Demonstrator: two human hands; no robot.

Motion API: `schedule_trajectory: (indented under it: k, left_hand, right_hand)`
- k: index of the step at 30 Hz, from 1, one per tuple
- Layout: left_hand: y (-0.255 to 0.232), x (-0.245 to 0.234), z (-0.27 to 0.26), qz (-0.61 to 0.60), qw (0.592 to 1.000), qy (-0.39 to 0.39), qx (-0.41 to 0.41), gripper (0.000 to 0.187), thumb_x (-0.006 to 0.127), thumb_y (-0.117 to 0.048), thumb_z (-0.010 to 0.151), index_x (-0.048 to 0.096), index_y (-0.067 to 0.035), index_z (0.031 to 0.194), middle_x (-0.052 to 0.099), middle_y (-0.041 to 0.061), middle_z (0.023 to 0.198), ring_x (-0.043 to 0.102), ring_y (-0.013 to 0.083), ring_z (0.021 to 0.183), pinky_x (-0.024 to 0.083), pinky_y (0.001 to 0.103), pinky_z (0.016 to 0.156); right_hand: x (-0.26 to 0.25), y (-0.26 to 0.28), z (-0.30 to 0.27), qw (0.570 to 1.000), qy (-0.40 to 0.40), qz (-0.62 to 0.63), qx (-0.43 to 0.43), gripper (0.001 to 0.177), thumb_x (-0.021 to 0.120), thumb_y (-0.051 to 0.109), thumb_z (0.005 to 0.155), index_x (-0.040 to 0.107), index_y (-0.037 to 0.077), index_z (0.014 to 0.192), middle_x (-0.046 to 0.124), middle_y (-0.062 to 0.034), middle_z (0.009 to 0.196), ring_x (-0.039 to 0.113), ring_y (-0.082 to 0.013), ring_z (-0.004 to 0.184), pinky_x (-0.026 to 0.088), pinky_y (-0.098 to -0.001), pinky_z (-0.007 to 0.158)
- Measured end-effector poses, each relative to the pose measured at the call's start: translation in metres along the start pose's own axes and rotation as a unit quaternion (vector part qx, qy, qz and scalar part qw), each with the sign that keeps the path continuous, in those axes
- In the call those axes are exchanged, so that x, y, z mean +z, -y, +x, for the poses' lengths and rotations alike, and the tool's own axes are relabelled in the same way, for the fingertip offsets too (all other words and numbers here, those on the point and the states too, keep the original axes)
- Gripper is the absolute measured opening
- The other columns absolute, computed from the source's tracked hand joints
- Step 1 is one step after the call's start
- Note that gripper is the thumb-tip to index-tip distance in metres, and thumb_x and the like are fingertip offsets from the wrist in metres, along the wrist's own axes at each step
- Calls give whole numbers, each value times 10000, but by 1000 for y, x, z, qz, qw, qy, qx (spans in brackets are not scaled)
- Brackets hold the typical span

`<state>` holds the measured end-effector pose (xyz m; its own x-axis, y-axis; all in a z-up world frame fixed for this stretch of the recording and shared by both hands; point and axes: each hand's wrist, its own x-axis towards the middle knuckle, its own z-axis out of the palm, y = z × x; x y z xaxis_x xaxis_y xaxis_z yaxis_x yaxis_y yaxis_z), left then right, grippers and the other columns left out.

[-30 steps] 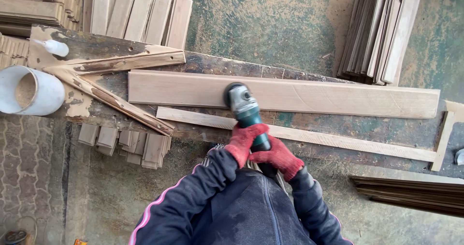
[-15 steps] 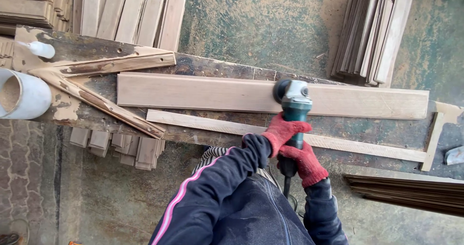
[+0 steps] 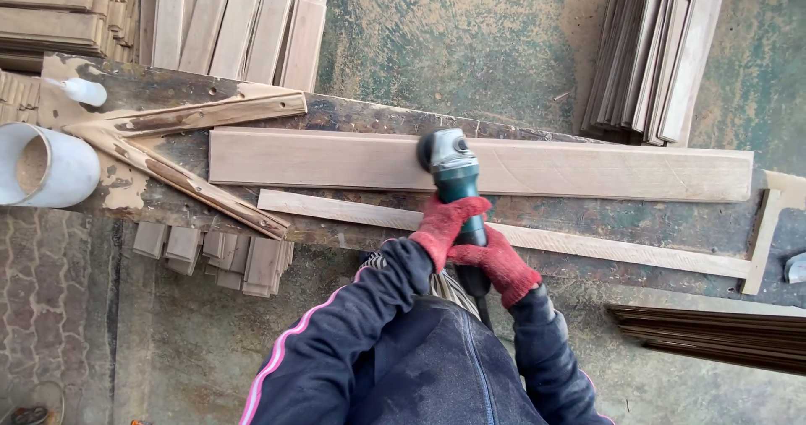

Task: Sanding a wooden board using an angle grinder.

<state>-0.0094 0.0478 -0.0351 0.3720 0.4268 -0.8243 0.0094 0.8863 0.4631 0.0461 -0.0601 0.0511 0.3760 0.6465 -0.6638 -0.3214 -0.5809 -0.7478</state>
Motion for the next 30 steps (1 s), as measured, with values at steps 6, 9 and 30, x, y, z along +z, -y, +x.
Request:
schedule_trajectory:
  k: [6, 9, 30]
  left_hand:
    - [2, 67, -47, 76, 994, 55, 59, 614, 941, -157, 554, 675, -62, 1099, 690, 142, 833, 699, 272, 843, 546, 402, 805]
    - [3, 67, -41, 202, 975, 78, 48, 665, 940, -307, 525, 669, -88, 1092, 705, 104, 811, 716, 258, 904, 554, 417, 908]
    - [-19, -27, -24, 1, 988, -147, 46, 628, 963, -247, 550, 699, -145, 1111, 743, 120, 830, 749, 257, 799, 635, 426, 675]
  right_hand:
    - [-45, -12, -18, 996, -71, 44, 17, 440, 936, 118, 548, 741, 56, 937, 689, -122, 747, 678, -249, 674, 560, -377, 647]
    - [-44, -11, -17, 995, -80, 49, 18, 436, 931, 120, 555, 736, 41, 937, 690, -134, 756, 671, -255, 679, 550, -374, 652]
    - [20, 28, 15, 983, 123, -133, 38, 518, 1000, 286, 529, 778, 159, 980, 712, -88, 821, 687, -238, 811, 545, -357, 793]
